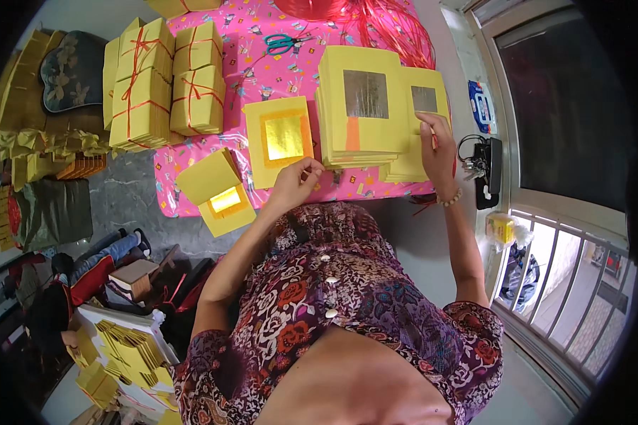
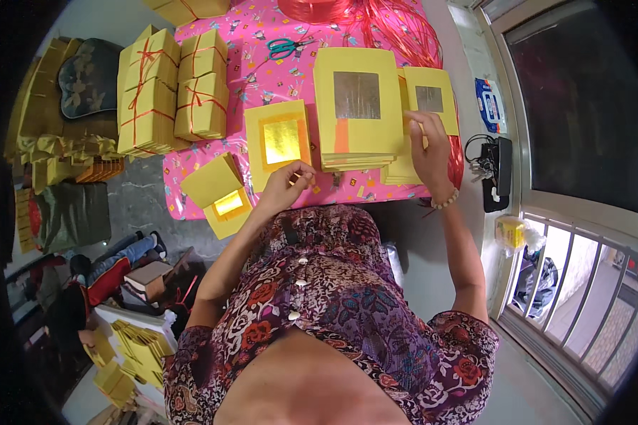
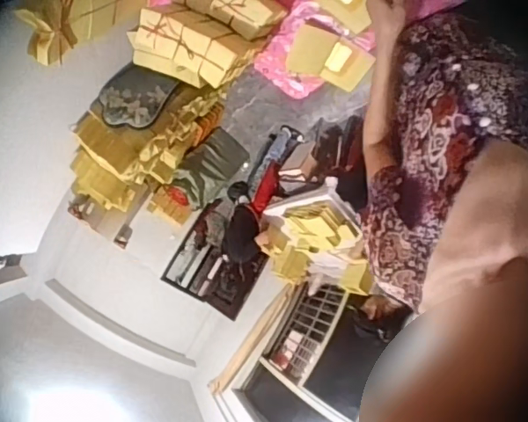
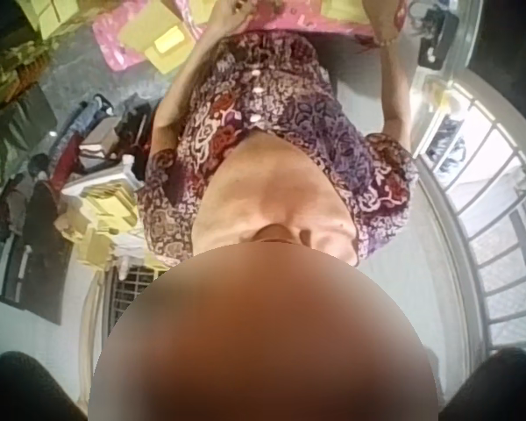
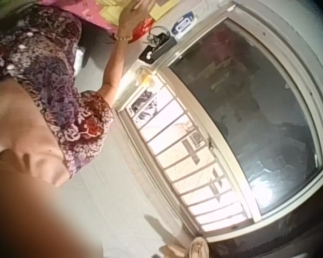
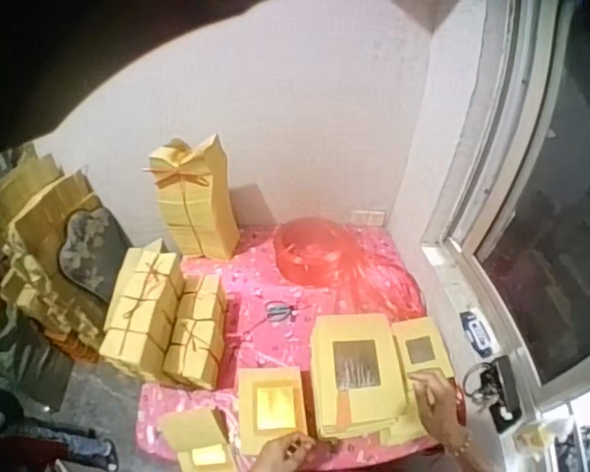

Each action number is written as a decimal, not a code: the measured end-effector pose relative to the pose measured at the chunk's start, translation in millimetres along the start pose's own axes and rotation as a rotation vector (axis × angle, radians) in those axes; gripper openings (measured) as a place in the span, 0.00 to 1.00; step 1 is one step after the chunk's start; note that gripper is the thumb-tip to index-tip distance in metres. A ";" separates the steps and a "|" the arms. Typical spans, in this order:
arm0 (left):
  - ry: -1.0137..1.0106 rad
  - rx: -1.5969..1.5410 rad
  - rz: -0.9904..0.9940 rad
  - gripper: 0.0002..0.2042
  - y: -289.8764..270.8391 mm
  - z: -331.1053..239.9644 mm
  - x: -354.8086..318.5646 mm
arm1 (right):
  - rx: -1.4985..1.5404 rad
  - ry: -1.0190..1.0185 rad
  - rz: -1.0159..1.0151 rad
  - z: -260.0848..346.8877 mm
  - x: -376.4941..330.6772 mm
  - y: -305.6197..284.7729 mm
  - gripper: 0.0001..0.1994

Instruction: Folding and stacking sheets of yellow joss paper with gold foil into bundles.

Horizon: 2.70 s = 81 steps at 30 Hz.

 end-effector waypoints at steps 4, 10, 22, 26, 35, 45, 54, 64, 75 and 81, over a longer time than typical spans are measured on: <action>-0.014 0.223 -0.108 0.10 -10.9 -5.8 -8.0 | 0.170 0.008 0.117 48.5 -2.7 9.4 0.08; 0.123 0.658 -0.325 0.24 -39.8 16.3 -30.2 | 0.201 -0.232 0.586 103.9 -50.3 107.2 0.14; 0.284 0.915 -0.242 0.26 -55.4 70.0 -25.0 | -0.132 -0.428 0.640 62.8 -105.2 231.6 0.16; 0.268 0.816 -0.207 0.26 -66.7 75.7 -23.8 | 0.063 -0.375 0.615 55.6 -102.7 226.1 0.14; 0.235 0.511 -0.092 0.08 -84.4 77.4 -3.0 | 0.217 -0.216 0.574 45.8 -94.5 223.9 0.08; 0.136 0.318 0.054 0.06 -72.3 73.8 30.9 | 0.206 -0.111 0.567 31.0 -86.2 206.2 0.04; -0.054 0.182 0.094 0.07 -69.9 68.9 43.4 | 0.273 0.057 0.536 35.8 -89.0 178.5 0.11; -0.160 0.226 0.113 0.07 -72.9 69.5 46.7 | 0.164 0.300 0.500 25.9 -125.3 144.4 0.17; -0.181 0.271 0.098 0.08 -73.2 77.9 49.6 | 0.161 0.345 0.481 7.4 -142.9 161.3 0.14; -0.178 0.296 0.101 0.07 -72.8 74.0 48.3 | 0.186 0.336 0.462 5.5 -144.7 162.0 0.14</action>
Point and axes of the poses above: each hand's wrist, its own x-axis towards the middle knuckle, its own y-axis out of the palm, z = x × y, the point moved 3 cm from there along x, towards the middle knuckle, and after that the axes turned 3 degrees about -y, right-handed, at the moved point
